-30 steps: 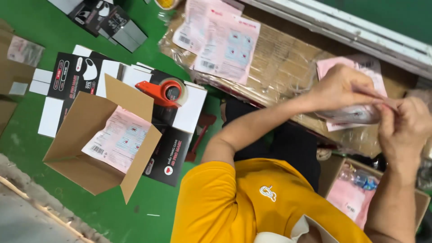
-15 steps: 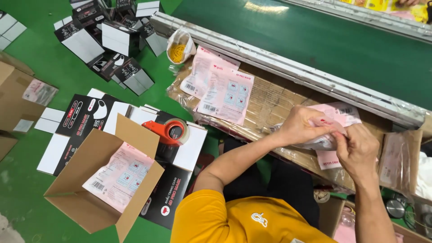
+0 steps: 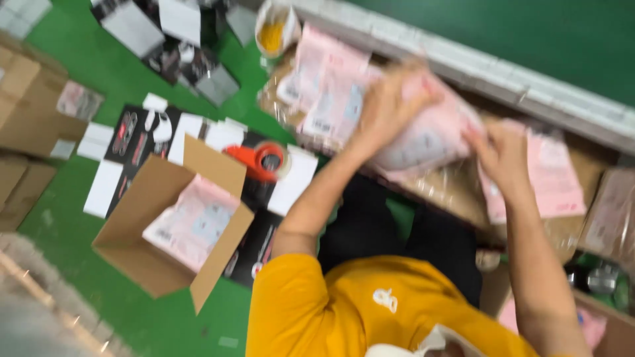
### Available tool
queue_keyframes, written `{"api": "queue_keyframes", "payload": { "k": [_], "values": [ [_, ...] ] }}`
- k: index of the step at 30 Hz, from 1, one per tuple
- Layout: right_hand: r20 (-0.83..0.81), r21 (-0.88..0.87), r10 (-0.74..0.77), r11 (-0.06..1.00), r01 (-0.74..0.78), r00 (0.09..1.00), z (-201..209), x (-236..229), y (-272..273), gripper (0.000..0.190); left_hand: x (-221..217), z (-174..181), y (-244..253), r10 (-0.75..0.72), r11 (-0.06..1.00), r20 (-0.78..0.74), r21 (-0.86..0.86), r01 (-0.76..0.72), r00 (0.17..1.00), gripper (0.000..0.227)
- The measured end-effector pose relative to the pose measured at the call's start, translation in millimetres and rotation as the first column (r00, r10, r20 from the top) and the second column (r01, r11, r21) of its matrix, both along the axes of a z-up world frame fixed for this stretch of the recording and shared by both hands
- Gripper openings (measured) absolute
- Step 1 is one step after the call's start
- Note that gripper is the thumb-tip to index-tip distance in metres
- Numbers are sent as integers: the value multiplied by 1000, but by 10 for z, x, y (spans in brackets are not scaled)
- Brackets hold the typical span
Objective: Packing black face masks into shipping bags and then into cardboard boxes, finishing with tape sealing.
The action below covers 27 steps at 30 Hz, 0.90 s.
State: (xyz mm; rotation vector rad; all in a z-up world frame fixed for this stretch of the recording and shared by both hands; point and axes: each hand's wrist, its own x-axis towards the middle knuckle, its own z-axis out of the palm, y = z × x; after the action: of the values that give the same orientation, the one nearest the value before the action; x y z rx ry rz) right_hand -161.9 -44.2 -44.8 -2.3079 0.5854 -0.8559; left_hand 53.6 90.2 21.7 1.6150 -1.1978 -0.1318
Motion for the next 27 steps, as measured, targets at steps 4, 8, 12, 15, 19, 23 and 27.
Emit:
{"api": "queue_keyframes", "payload": {
  "k": [4, 8, 12, 15, 19, 23, 27],
  "values": [
    [130, 21, 72, 997, -75, 989, -693, 821, -458, 34, -40, -416, 28, 234, 969, 362, -161, -187, 902, 54],
    [130, -202, -74, 974, 99, 989, -698, 742, -203, 54, -278, -1225, 100, 22, 996, 602, 52, -67, 798, 50],
    [247, 5, -119, 993, 121, 962, -719, -231, 247, 22, -114, -1809, 61, -4, 958, 642, 221, -180, 767, 29],
    [295, 149, -332, 942, 300, 896, -1108, -1161, 774, 16, -124, -1806, -2, -12, 943, 671, 254, -214, 741, 21],
    [27, 178, -693, 713, 678, 721, -2078, -2307, 1416, 11, -164, -1792, -173, 64, 976, 744, 93, -198, 665, 48],
    [-150, 320, -907, 332, 887, 394, -3175, -3268, 1999, 18, -629, -1683, -299, 14, 994, 659, 75, -84, 752, 46],
    [-374, 439, -923, -87, 894, 94, -4877, -4117, 2521, 33, -1170, -1495, -408, -149, 985, 658, 165, 52, 738, 45]
  ]
}}
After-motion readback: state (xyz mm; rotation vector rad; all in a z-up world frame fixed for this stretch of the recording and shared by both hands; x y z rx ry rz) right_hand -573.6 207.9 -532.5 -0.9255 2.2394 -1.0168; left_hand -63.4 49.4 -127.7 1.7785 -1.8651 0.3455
